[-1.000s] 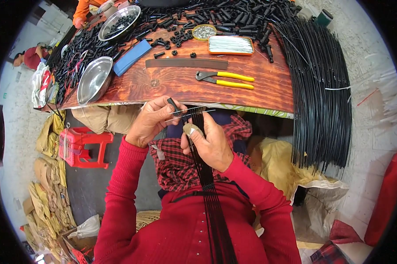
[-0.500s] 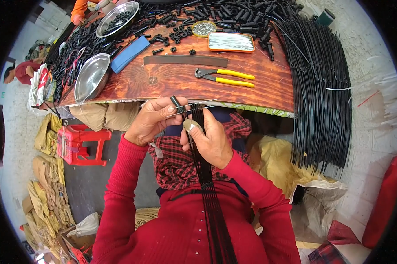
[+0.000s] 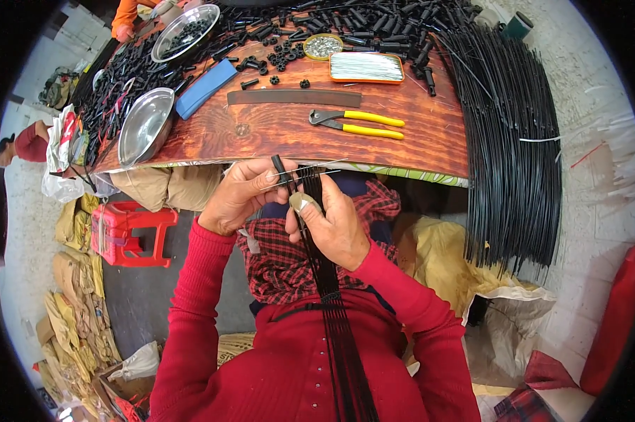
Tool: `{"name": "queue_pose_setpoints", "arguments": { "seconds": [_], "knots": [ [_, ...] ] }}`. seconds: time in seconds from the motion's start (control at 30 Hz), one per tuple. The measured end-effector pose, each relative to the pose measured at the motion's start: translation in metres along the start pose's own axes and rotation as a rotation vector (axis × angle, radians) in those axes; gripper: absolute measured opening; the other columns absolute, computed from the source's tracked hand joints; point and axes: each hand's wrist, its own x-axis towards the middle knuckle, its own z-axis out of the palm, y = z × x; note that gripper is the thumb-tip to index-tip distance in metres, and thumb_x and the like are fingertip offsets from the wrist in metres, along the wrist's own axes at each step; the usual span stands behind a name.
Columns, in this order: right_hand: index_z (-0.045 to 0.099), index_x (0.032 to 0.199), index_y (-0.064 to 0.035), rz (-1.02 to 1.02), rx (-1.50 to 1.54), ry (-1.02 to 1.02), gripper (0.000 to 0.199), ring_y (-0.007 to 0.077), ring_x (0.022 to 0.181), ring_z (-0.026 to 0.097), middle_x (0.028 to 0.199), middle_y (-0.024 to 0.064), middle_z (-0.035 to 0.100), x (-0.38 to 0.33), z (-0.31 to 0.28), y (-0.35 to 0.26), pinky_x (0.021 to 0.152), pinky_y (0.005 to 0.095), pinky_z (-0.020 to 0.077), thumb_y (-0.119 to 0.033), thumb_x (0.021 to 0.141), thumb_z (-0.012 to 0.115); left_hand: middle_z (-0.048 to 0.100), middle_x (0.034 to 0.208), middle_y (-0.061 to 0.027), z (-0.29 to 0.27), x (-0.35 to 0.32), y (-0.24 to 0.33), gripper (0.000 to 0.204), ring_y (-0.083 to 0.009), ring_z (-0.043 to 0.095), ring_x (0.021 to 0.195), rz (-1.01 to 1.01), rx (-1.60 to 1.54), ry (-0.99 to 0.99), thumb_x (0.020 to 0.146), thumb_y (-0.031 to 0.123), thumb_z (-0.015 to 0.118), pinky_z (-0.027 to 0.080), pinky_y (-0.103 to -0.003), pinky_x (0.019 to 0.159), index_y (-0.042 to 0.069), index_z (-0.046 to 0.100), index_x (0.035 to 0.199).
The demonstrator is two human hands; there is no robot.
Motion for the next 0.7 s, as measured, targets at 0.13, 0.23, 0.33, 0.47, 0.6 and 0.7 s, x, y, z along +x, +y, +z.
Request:
{"name": "queue_pose_setpoints", "arguments": {
  "seconds": [0.13,0.23,0.33,0.47,0.6,0.7],
  "knots": [
    [0.043,0.109,0.0003,-0.007,0.002,-0.006,0.029,0.0139,0.064,0.059,0.078,0.01,0.06,0.001,0.0,0.0,0.06,0.0259,0.0511,-0.027,0.101,0.05,0.068,0.1,-0.0117,0.0,0.0,0.0,0.038,-0.0099,0.063,0.079,0.011,0.006,0.005,0.093,0.018,0.064,0.055,-0.024,0.075,-0.005,0.059,0.123],
    [0.043,0.109,0.0004,-0.008,0.005,-0.015,0.028,0.0139,0.064,0.059,0.078,0.0101,0.06,0.002,0.003,-0.001,0.06,0.0259,0.051,-0.026,0.102,0.049,0.068,0.099,-0.0123,-0.002,-0.002,-0.001,0.037,-0.0101,0.061,0.077,0.032,0.018,0.015,0.093,0.018,0.065,0.054,-0.024,0.073,-0.005,0.06,0.122],
    [0.043,0.109,0.0003,-0.012,0.009,-0.015,0.027,0.014,0.064,0.059,0.078,0.01,0.06,0.003,0.001,-0.002,0.06,0.0259,0.0509,-0.025,0.102,0.049,0.068,0.099,-0.0126,-0.001,0.002,-0.002,0.037,-0.01,0.06,0.075,0.043,0.016,-0.006,0.092,0.017,0.065,0.053,-0.024,0.07,-0.005,0.06,0.122],
    [0.043,0.112,0.0003,0.027,0.045,-0.043,0.027,0.0144,0.064,0.059,0.078,0.0095,0.059,0.004,0.002,-0.003,0.059,0.0261,0.051,-0.023,0.101,0.05,0.067,0.091,-0.0054,-0.003,0.0,-0.001,0.034,-0.0083,0.061,0.077,0.048,-0.005,-0.028,0.092,0.014,0.066,0.053,-0.023,0.071,-0.002,0.063,0.121],
    [0.044,0.115,0.0002,0.037,0.102,-0.04,0.027,0.0144,0.064,0.059,0.077,0.009,0.059,0.009,0.001,0.004,0.059,0.0262,0.0511,-0.023,0.101,0.05,0.068,0.095,-0.0068,-0.003,-0.003,-0.006,0.037,-0.0101,0.062,0.08,0.08,-0.027,0.045,0.091,0.014,0.066,0.054,-0.024,0.074,-0.004,0.061,0.123],
    [0.044,0.117,-0.0001,0.039,0.117,-0.039,0.028,0.0141,0.064,0.059,0.077,0.0086,0.059,0.01,-0.001,0.006,0.059,0.0261,0.0512,-0.023,0.101,0.05,0.068,0.105,-0.0113,-0.003,-0.01,-0.005,0.042,-0.0147,0.066,0.089,0.099,-0.066,0.064,0.09,0.014,0.067,0.056,-0.028,0.079,-0.005,0.058,0.126]
  ]
}}
